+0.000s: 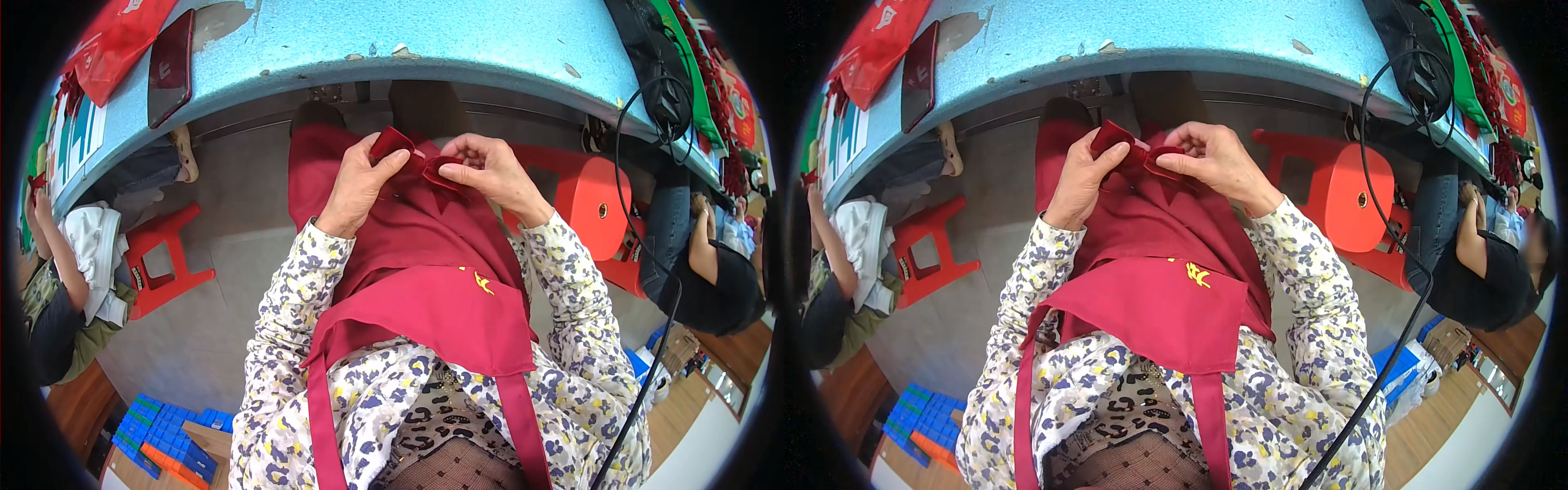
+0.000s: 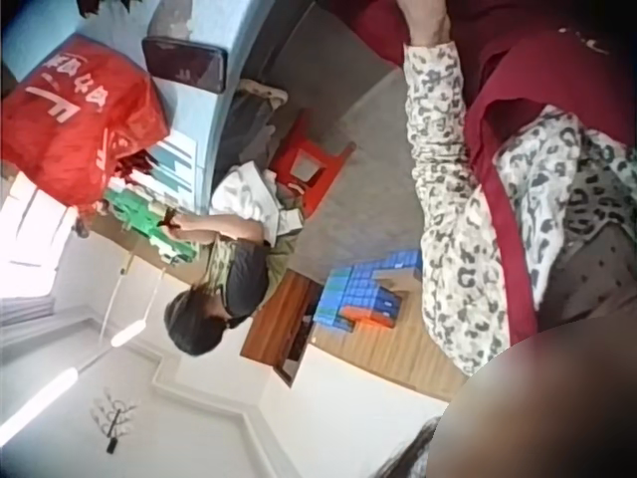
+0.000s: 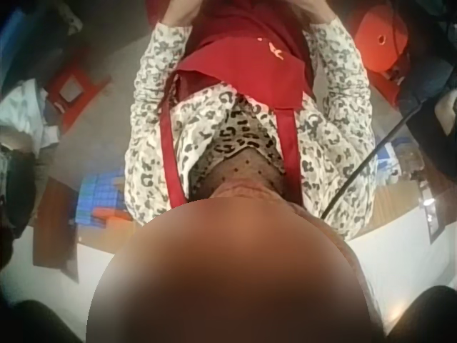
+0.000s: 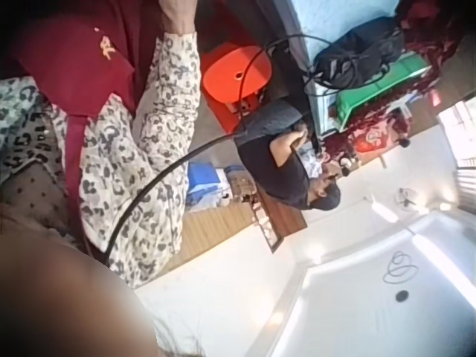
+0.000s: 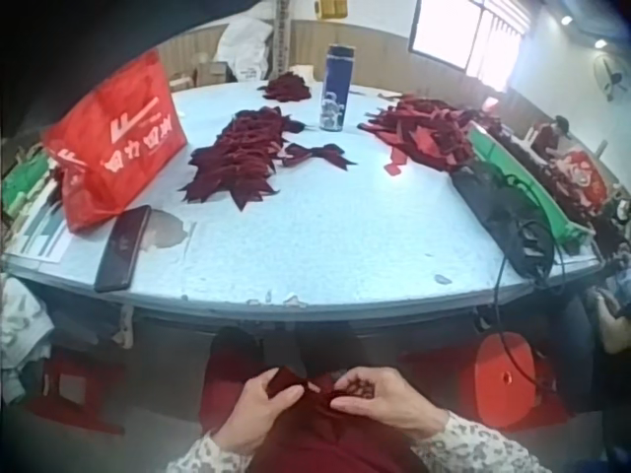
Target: Assembling red fabric ribbons into decorative bows by folding and tying them.
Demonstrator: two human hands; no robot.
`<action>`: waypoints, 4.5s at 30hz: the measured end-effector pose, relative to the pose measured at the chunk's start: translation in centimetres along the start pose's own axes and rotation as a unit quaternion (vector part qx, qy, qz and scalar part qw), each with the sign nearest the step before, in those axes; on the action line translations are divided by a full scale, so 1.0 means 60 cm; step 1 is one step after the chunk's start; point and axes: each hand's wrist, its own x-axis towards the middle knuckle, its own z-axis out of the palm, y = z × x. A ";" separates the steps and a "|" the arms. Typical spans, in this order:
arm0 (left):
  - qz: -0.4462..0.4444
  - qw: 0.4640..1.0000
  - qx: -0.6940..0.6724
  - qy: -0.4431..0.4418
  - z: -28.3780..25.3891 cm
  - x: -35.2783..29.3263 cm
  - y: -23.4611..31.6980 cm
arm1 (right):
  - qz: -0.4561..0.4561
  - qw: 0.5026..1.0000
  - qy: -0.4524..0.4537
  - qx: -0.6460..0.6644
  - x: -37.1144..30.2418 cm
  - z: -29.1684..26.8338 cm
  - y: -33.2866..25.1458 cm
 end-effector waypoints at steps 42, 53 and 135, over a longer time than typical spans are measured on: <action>0.035 0.996 -0.007 0.078 0.037 -0.008 -0.024 | -0.137 0.959 0.244 -0.036 -0.007 0.085 0.024; 0.050 0.994 -0.059 0.071 0.051 -0.003 -0.028 | -0.124 0.962 0.235 -0.069 -0.004 0.085 0.020; 0.065 0.989 0.010 0.134 0.026 -0.054 -0.084 | -0.120 0.982 0.145 -0.001 -0.054 0.109 0.093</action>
